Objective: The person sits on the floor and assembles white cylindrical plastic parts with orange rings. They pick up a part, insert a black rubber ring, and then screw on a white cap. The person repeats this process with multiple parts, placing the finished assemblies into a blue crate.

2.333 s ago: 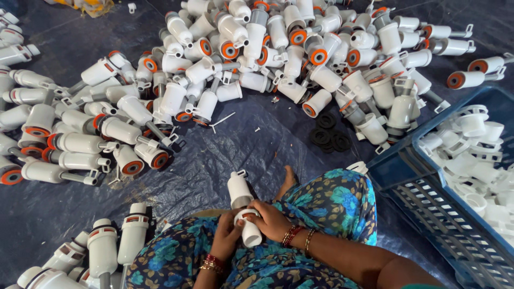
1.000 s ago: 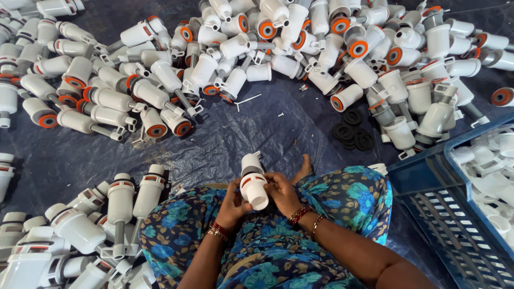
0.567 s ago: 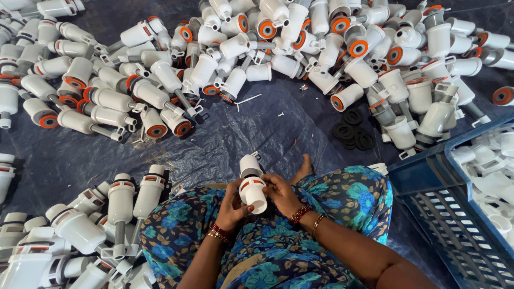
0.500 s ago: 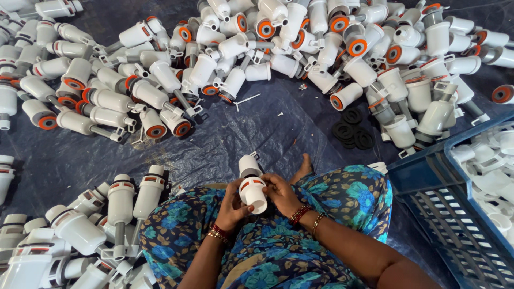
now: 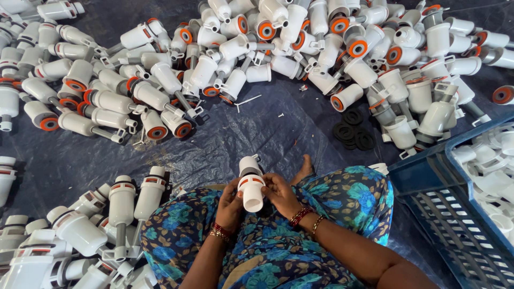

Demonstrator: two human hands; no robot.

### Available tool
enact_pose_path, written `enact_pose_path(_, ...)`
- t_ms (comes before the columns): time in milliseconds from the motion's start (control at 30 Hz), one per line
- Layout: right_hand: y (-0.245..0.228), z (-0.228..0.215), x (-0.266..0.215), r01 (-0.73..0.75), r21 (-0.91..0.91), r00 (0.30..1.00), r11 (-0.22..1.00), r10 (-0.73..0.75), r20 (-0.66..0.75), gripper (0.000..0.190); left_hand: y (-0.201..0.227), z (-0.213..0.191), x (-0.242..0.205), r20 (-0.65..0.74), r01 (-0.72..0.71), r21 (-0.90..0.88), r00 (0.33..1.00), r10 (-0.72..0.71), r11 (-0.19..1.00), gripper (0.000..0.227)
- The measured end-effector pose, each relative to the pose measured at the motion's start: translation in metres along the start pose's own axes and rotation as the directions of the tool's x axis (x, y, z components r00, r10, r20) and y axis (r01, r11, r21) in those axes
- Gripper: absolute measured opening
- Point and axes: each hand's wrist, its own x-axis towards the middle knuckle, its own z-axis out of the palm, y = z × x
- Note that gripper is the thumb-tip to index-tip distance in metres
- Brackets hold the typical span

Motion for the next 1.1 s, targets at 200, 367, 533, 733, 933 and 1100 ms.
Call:
enact_pose_path(200, 0.002, -0.003, -0.002, -0.04, 0.02, 0.999, 0.999, 0.039, 0.033, 0.039, 0.003, 0.001, 0.002, 0.007, 0.049, -0.047, 0.999, -0.048, 0.998, 0.05)
enact_pose_path(367, 0.009, -0.001, 0.0, -0.027, 0.025, 1.0, 0.999, 0.027, 0.001, 0.044, -0.001, 0.007, 0.009, -0.026, 0.044, -0.08, 0.999, -0.046, 0.996, 0.043)
enact_pose_path(533, -0.057, -0.004, 0.01, -0.175, -0.234, 0.966, 0.956, 0.121, -0.228, 0.058, 0.0, -0.001, 0.003, -0.077, -0.011, -0.256, 0.997, -0.009, 0.967, 0.051)
enact_pose_path(733, -0.271, -0.039, 0.112, 0.449, 0.679, 0.87, 0.582, -0.457, -0.184, 0.085, 0.011, -0.002, 0.011, -0.162, -0.032, -0.281, 0.987, -0.015, 0.959, 0.054)
enact_pose_path(933, -0.354, 0.018, 0.089, 0.074, 0.594, 0.729, 0.801, -0.45, 0.515, 0.055, 0.022, 0.0, 0.005, -0.055, -0.097, -0.197, 0.995, 0.088, 0.975, 0.043)
enact_pose_path(1100, -0.247, 0.048, 0.04, 0.688, -0.356, 0.664, 0.632, -0.349, 0.661, 0.044, 0.013, -0.007, 0.001, -0.058, -0.021, -0.271, 0.998, 0.005, 0.962, 0.058)
